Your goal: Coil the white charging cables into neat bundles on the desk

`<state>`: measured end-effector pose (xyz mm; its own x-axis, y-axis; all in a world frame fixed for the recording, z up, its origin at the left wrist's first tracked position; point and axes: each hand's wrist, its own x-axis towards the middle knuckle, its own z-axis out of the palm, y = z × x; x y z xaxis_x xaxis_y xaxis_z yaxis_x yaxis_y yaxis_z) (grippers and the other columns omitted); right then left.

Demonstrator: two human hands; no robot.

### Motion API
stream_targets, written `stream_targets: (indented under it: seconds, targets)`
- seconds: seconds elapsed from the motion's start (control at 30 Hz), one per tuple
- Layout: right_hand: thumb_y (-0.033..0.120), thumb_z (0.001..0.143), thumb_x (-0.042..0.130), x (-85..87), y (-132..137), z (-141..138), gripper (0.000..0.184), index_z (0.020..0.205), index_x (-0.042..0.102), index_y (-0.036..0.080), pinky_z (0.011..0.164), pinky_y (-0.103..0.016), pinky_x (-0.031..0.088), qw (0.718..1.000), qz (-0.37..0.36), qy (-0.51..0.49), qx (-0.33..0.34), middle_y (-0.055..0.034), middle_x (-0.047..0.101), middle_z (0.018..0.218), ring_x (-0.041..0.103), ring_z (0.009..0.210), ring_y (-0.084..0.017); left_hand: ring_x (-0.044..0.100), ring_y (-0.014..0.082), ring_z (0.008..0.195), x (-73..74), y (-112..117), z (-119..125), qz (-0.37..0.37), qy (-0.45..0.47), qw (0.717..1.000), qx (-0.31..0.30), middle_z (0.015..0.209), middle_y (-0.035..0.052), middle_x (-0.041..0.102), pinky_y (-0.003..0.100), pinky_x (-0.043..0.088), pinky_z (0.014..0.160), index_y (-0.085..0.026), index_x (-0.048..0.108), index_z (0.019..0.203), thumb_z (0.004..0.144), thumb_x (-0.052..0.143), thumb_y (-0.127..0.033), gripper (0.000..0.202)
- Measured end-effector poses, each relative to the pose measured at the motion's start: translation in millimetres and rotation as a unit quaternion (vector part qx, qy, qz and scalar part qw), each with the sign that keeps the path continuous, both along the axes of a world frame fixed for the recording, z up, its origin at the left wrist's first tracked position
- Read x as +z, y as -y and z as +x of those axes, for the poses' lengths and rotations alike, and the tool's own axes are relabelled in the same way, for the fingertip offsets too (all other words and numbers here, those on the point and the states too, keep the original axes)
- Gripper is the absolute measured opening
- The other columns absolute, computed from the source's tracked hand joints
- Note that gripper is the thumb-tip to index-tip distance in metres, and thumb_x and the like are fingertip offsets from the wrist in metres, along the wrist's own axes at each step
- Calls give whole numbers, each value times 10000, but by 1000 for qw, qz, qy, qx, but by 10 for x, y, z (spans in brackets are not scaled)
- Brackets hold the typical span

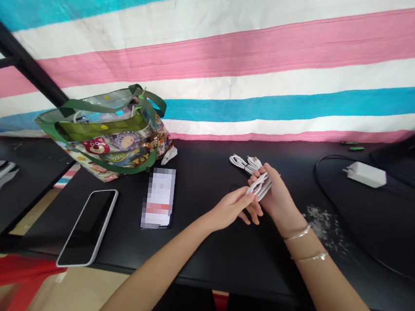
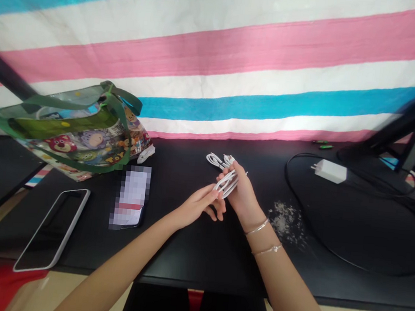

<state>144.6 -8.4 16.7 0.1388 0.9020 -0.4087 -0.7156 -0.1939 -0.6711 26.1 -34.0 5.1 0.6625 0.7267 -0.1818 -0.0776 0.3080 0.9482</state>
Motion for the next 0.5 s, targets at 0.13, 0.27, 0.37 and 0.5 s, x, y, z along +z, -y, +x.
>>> stream_targets:
  seconds: [0.13, 0.27, 0.37, 0.5]
  targets:
    - [265, 735, 679, 26, 0, 50, 280, 566, 462, 211, 416, -152, 474, 999, 9, -54, 0, 89, 476, 416, 517, 382, -68, 553, 78, 547, -12, -4, 12, 8, -2, 1000, 14, 702, -16, 570, 198, 410, 511, -188, 428, 759, 759, 512, -675, 495]
    - [317, 754, 650, 81, 48, 33, 197, 626, 545, 210, 414, -180, 477, 994, -24, -105, 20, 75, 538, 442, 563, 416, -92, 552, 89, 559, -43, -6, 16, 24, 4, 999, 25, 680, -20, 552, 212, 421, 528, -193, 426, 769, 721, 509, -715, 531]
    - [386, 790, 593, 89, 73, 4, 235, 635, 561, 213, 359, -202, 428, 992, -35, -112, 37, 57, 570, 475, 565, 423, -111, 547, 106, 604, -68, -9, 12, 47, 9, 998, 37, 669, -19, 535, 221, 434, 543, -193, 440, 793, 703, 513, -723, 543]
    - [385, 758, 629, 60, 71, 18, 253, 597, 520, 224, 390, -218, 440, 993, 12, -97, 65, 73, 513, 453, 534, 415, -111, 528, 119, 661, -68, -9, -3, 84, -24, 995, 37, 677, -3, 535, 220, 422, 549, -186, 478, 816, 787, 477, -631, 445]
